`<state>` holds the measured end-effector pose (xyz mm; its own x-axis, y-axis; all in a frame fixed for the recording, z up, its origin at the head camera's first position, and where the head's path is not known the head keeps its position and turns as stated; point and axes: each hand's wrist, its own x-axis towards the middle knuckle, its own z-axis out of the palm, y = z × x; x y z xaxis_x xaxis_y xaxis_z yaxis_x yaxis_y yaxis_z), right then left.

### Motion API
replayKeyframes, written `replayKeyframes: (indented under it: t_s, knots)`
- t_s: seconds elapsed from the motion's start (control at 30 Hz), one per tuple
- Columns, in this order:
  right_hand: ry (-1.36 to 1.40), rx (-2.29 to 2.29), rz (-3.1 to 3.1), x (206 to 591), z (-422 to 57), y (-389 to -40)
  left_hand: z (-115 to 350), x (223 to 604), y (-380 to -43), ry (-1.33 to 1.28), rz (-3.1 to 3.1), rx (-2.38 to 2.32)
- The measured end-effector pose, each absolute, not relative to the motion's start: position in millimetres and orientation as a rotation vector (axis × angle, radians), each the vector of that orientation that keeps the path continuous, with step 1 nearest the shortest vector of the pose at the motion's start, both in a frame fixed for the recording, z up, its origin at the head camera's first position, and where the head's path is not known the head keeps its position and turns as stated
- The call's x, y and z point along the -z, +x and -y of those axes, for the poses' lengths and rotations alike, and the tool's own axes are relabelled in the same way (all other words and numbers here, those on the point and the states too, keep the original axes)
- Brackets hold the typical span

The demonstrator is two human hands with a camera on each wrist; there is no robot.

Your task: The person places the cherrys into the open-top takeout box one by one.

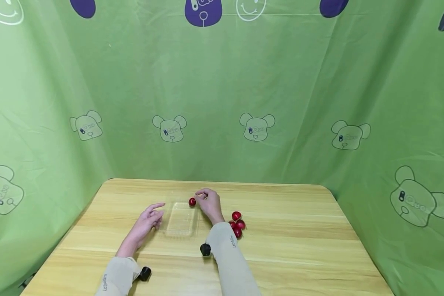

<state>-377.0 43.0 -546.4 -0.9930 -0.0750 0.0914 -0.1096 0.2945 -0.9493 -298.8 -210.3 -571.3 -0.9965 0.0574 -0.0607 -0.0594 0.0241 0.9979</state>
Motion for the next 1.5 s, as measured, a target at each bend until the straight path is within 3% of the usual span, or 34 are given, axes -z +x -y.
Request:
replayKeyframes:
  t_s: [0.5, 1.07, 1.5]
  knots:
    - [0.169, -1.813, 2.537, 530.4, -73.3, -369.9, 208.9, 570.2, -297.6, -0.027, -2.166, -2.140]
    - [0.096, -1.759, 2.587, 513.7, -170.3, -351.3, 211.4, 569.3, -297.2, 0.003, -2.166, -2.128]
    - [0.094, -1.664, 2.709, 528.7, -221.7, -340.0, 210.1, 566.3, -295.0, -0.007, -2.157, -2.124]
